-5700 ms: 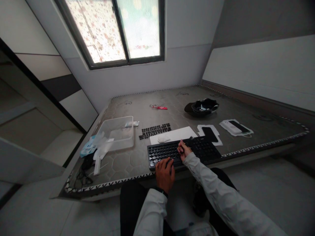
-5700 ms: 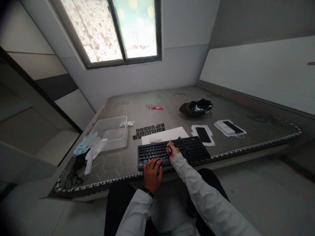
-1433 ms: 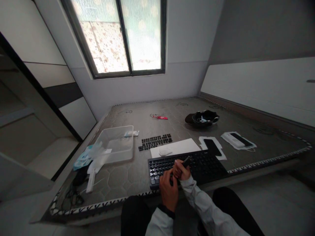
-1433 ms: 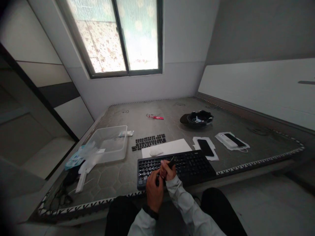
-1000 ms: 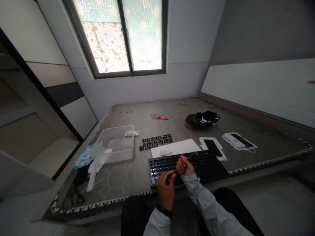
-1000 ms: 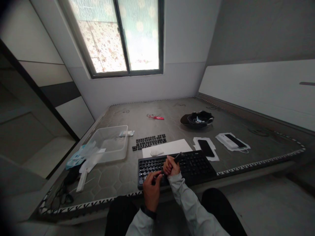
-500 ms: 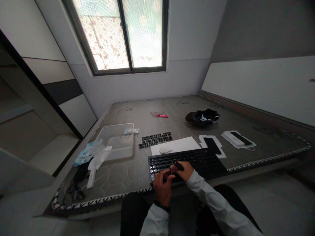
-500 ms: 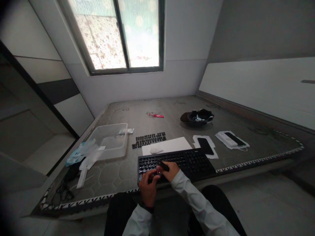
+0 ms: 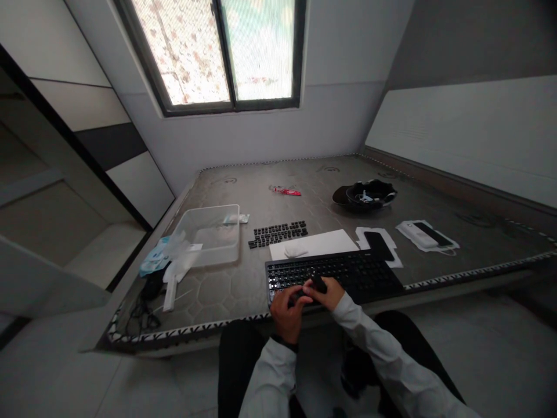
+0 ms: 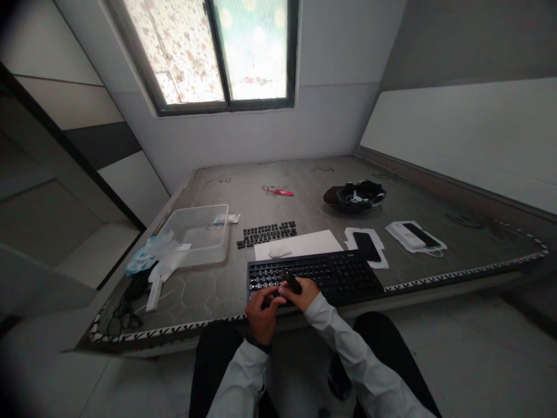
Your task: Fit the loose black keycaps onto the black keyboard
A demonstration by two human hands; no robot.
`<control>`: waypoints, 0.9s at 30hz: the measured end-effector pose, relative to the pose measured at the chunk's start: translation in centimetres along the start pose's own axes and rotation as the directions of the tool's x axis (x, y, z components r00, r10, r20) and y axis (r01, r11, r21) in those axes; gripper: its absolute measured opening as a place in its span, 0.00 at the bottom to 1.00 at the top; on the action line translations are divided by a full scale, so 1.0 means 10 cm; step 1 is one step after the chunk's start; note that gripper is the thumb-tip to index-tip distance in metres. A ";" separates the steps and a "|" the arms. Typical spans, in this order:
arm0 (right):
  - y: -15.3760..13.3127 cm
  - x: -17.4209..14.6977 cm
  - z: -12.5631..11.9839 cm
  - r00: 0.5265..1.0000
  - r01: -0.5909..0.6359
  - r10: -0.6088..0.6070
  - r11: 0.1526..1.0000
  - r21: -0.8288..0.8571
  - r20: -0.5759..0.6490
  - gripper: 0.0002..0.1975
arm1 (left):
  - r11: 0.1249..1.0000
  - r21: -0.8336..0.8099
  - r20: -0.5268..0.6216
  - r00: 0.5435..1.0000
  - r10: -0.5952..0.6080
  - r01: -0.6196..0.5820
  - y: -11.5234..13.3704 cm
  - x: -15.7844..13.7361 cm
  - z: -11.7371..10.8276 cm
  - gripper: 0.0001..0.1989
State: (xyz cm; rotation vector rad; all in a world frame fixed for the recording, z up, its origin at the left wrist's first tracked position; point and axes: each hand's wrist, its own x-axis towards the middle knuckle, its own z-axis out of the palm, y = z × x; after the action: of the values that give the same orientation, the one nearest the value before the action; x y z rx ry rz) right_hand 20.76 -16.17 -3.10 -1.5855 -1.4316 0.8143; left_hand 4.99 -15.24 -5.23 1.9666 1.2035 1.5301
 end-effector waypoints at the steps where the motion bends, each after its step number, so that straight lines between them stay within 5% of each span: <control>1: 0.01 0.00 0.00 1.000 -0.009 0.009 1.000 0.010 0.001 0.20 | 1.000 -0.019 0.018 1.000 0.002 -0.002 0.00 0.00 -0.01 0.19; 12: 0.01 0.02 -0.04 0.998 -0.066 0.068 0.985 0.158 -0.008 0.21 | 0.996 -0.083 0.126 0.992 0.026 -0.016 0.02 0.00 0.03 0.17; 27: 0.04 -0.05 -0.06 0.999 0.026 -0.023 0.997 0.079 -0.047 0.18 | 0.995 -0.097 0.124 0.992 0.026 -0.014 -0.06 -0.02 0.06 0.13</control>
State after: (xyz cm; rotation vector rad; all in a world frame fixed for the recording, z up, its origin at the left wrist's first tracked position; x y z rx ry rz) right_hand 21.36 -16.74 -3.22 -1.5141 -1.3672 0.8061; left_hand 5.29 -14.92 -5.96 1.9855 1.0433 1.4240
